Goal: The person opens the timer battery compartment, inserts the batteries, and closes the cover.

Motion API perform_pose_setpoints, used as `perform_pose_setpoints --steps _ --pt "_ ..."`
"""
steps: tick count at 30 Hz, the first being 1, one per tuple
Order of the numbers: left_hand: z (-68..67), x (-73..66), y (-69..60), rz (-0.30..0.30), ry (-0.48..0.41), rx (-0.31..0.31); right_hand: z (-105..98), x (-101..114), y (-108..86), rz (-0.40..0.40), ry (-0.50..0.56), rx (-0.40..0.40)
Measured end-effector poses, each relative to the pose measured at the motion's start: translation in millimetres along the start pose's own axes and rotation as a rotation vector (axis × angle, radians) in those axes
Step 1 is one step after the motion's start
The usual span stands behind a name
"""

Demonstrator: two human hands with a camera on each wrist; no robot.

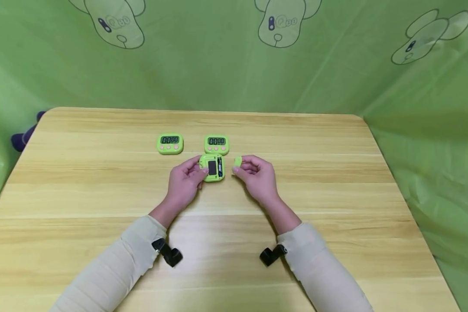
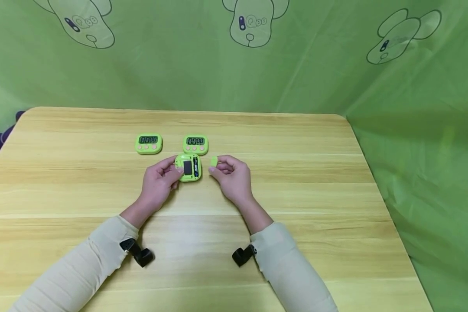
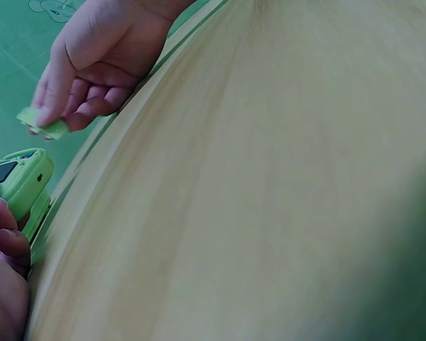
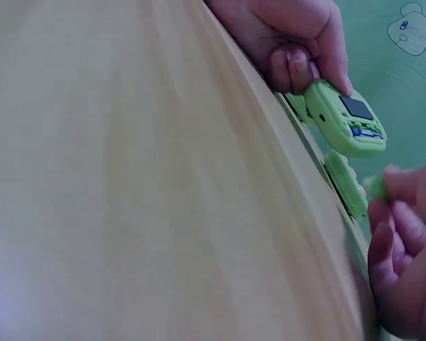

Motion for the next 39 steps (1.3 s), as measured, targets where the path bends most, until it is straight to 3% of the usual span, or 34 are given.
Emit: perform_pose_setpoints --steps 6,12,17,23,30,34,39 --pt "-0.2 -3.8 -3.2 -0.008 0.012 0.004 10.9 -4.1 -4.8 -0.024 0.138 0.11" --pt "0.1 -1.1 -4.0 -0.012 -0.007 0.003 16.8 -4.2 -4.8 -0.055 0.064 0.124" --pt "-0.2 4.7 -2.9 -0.009 -0.005 0.002 21.4 -2.8 -4.6 -0.052 0.063 0.099" --pt "-2.3 33.5 2.2 0.007 -0.018 -0.004 25.6 -2.1 -1.8 0.034 0.125 0.146" --pt "-0.8 33.6 1.0 0.041 -0.03 0.002 22.5 -0.6 6.3 0.202 0.128 0.29" --pt "1.6 33.5 0.9 0.07 -0.025 0.032 20.1 -0.4 8.4 0.213 0.085 0.295" --pt "0.7 33.1 1.7 0.059 -0.012 0.042 21.8 -1.2 9.6 0.206 0.07 0.293"
Point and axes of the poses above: each hand's wrist, its own y-axis towards the middle knuckle, its own z-axis out of the palm, x = y × z, the point moved 3 cm from there along y, towards the middle knuckle, and after that the axes turned 10 degrees about z, right-handed, at the moved point
